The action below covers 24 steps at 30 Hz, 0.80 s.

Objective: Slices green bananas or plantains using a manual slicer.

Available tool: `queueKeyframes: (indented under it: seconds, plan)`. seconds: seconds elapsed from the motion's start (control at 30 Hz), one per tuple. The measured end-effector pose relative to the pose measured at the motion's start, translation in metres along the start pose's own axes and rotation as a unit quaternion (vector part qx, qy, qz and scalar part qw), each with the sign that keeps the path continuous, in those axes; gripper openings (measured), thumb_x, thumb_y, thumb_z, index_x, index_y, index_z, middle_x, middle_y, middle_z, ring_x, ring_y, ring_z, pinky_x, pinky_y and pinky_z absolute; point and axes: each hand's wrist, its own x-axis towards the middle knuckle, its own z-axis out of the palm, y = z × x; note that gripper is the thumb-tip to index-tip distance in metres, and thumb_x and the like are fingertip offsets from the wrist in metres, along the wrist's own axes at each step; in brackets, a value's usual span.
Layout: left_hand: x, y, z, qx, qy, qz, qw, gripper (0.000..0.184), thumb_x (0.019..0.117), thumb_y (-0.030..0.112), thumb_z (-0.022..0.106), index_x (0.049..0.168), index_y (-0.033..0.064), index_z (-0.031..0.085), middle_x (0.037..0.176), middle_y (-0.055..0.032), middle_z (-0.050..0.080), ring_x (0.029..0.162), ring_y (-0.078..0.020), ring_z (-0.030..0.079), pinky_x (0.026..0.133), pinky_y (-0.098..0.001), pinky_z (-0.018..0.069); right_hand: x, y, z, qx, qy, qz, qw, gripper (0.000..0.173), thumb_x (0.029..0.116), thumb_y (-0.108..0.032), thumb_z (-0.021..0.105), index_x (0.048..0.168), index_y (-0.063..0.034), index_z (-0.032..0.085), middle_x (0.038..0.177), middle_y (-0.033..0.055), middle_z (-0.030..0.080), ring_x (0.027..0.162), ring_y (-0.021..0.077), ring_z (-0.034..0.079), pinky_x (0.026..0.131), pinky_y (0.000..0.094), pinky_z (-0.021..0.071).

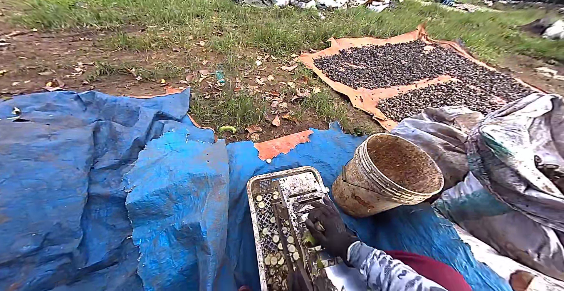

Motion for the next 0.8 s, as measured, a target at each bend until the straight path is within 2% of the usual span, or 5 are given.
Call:
queueKeyframes:
  seconds: [0.07, 0.27, 0.37, 0.53, 0.8]
  plan:
    - [-0.002, 0.000, -0.004, 0.000, -0.009, -0.020, 1.000, 0.069, 0.1052, 0.034, 0.051, 0.153, -0.0114, 0.033, 0.151, -0.0336, 0.043, 0.144, -0.0438, 0.041, 0.121, -0.0466, 0.0313, 0.041, 0.000, 0.004, 0.000, -0.108, 0.076, 0.991, 0.049, 0.0993, -0.045, 0.055, 0.106, -0.0007, 0.074, 0.127, 0.0203, 0.069, 0.135, 0.0377, 0.055, 0.126, 0.0532, 0.0193]
    - [-0.004, 0.000, -0.005, 0.021, -0.029, -0.015, 0.999, 0.070, 0.1006, 0.024, 0.058, 0.154, -0.0117, 0.030, 0.154, -0.0332, 0.039, 0.147, -0.0433, 0.035, 0.122, -0.0454, 0.0280, -0.069, -0.034, -0.042, 0.052, -0.037, 0.006, 0.998, 0.039, 0.0984, -0.044, 0.057, 0.086, -0.0091, 0.068, 0.096, 0.0114, 0.072, 0.109, 0.0290, 0.068, 0.120, 0.0556, 0.0323]
    - [-0.006, 0.010, -0.008, 0.006, -0.051, -0.018, 0.998, 0.068, 0.1035, 0.023, 0.054, 0.154, -0.0134, 0.026, 0.155, -0.0356, 0.035, 0.149, -0.0440, 0.032, 0.124, -0.0436, 0.0248, -0.070, -0.027, -0.038, -0.020, -0.008, -0.028, 0.999, 0.038, 0.1013, -0.044, 0.051, 0.088, -0.0133, 0.070, 0.124, 0.0091, 0.072, 0.130, 0.0304, 0.061, 0.119, 0.0611, 0.0318]
    - [-0.003, 0.019, -0.026, 0.042, -0.103, -0.058, 0.992, 0.070, 0.1077, 0.034, 0.046, 0.158, -0.0073, 0.022, 0.159, -0.0305, 0.032, 0.151, -0.0382, 0.029, 0.124, -0.0414, 0.0240, 0.062, -0.010, -0.005, -0.098, -0.293, 0.101, 0.946, 0.041, 0.1036, -0.034, 0.052, 0.131, -0.0082, 0.067, 0.160, 0.0134, 0.044, 0.156, 0.0322, 0.027, 0.129, 0.0532, 0.0048]
    - [0.001, 0.019, -0.026, 0.050, -0.114, -0.037, 0.992, 0.068, 0.1077, 0.031, 0.045, 0.157, -0.0103, 0.022, 0.161, -0.0311, 0.029, 0.152, -0.0403, 0.026, 0.125, -0.0413, 0.0208, -0.068, -0.042, -0.053, -0.159, -0.112, -0.119, 0.974, 0.029, 0.0985, -0.030, 0.057, 0.116, -0.0147, 0.075, 0.135, 0.0069, 0.069, 0.133, 0.0336, 0.059, 0.116, 0.0568, 0.0405]
